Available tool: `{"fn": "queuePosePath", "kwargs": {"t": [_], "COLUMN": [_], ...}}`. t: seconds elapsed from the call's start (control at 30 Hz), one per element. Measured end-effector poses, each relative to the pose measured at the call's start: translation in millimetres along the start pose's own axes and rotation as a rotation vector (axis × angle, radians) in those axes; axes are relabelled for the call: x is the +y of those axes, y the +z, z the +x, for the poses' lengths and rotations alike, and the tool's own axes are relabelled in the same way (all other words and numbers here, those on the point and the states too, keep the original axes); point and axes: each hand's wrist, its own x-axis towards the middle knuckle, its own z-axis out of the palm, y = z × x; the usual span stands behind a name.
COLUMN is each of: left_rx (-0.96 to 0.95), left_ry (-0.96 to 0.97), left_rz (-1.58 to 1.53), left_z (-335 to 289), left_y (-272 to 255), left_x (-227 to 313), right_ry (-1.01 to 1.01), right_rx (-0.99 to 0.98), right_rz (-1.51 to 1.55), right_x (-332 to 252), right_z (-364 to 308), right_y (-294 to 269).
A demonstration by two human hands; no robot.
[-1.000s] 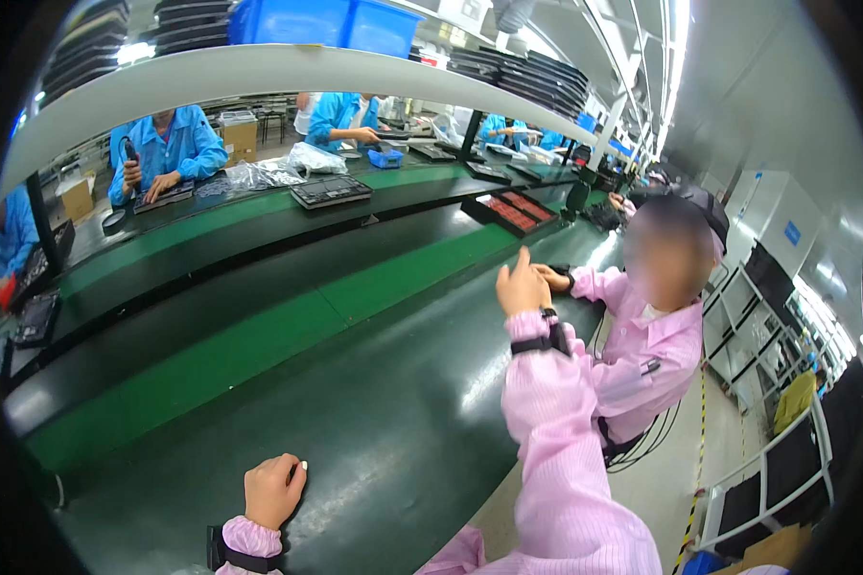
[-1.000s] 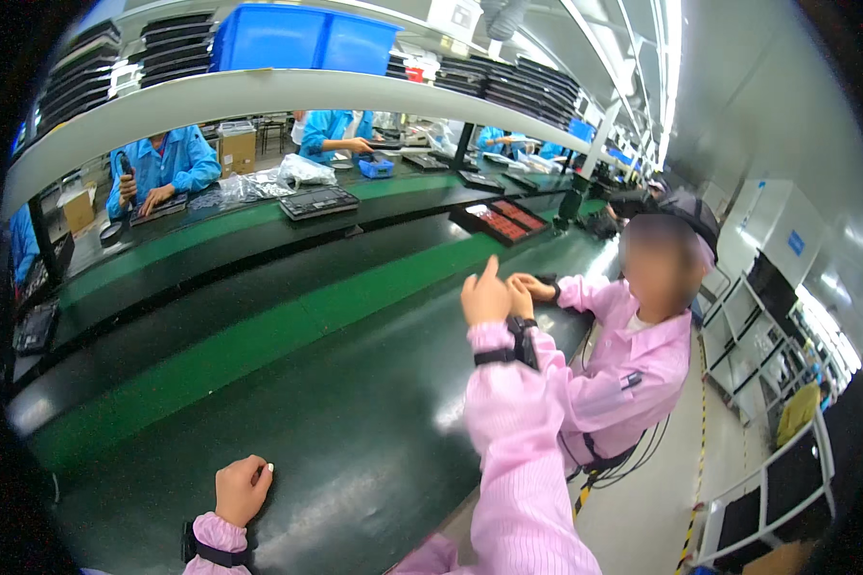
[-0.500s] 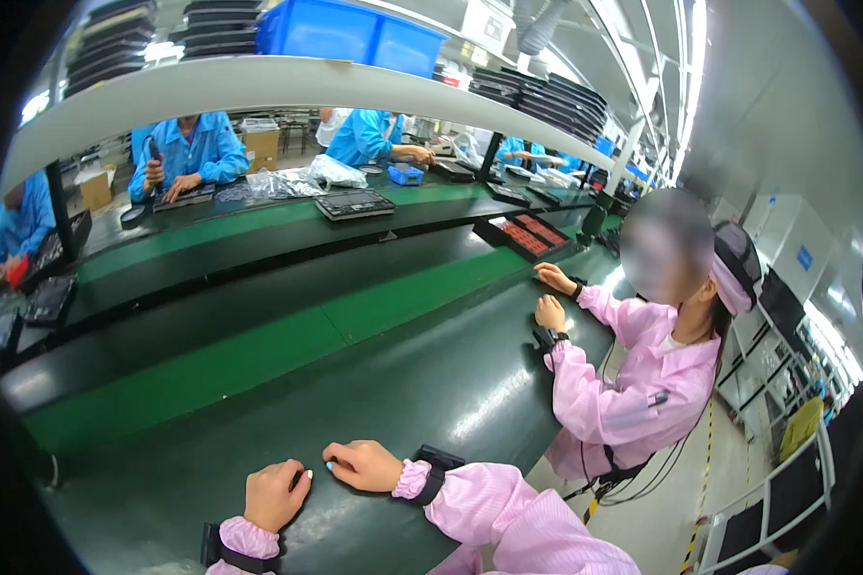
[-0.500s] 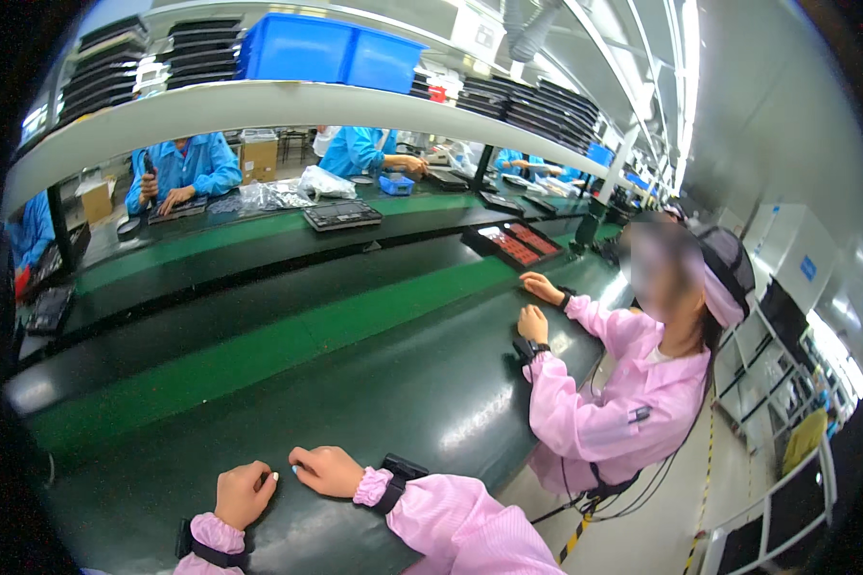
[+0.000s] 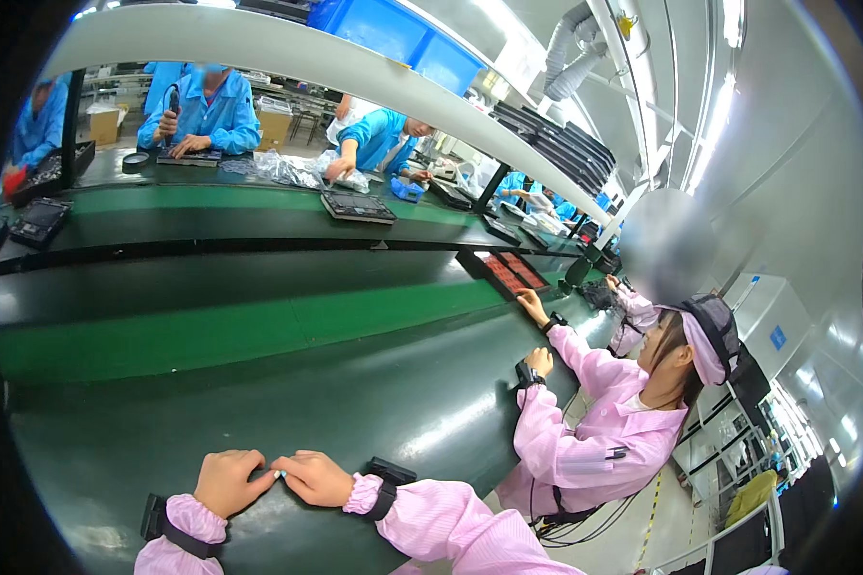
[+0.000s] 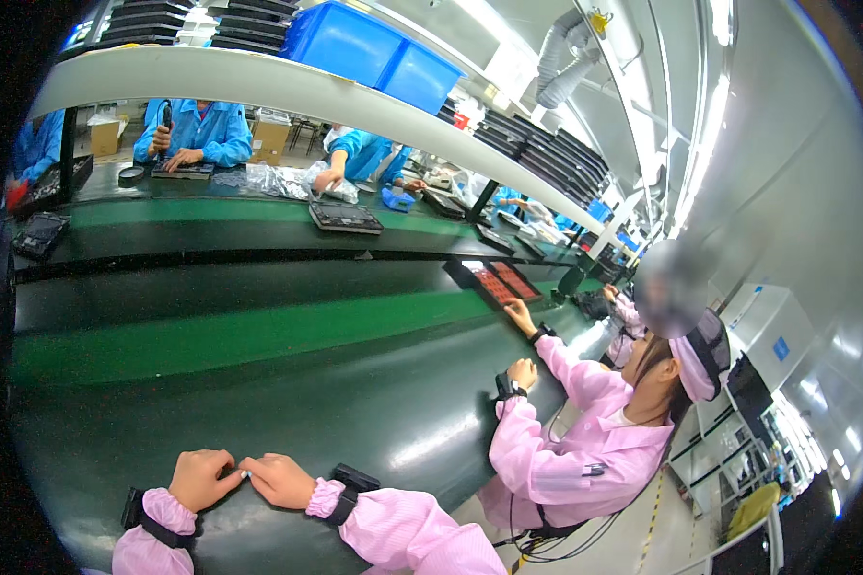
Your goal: Testing functionalities on two tablet devices on an assembly line.
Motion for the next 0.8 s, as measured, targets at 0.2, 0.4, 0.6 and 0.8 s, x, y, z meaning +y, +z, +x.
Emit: {"fn": "queuePosePath", "kwargs": {"t": [0.2, 0.4, 0.6, 0.8], "left_rx": [0.002, 0.050, -0.002, 0.046], "left_ry": [0.000, 0.031, 0.028, 0.034], "left_rz": [-0.005, -0.011, 0.022, -0.020], "left_z": [3.0, 0.9, 4.4, 0.0], "left_y": [-0.4, 0.9, -0.7, 2.0], "left_x": [5.6, 3.9, 6.8, 5.3], "right_ry": [0.025, 0.038, 0.032, 0.032], "right_rx": [0.005, 0.007, -0.001, 0.024], "right_rz": [0.016, 0.029, 0.024, 0.041], "right_x": [0.2, -0.6, 2.3, -0.3], "right_z": [-3.5, -2.3, -1.8, -3.9], "right_y": [-6.7, -3.5, -4.6, -1.3]}}
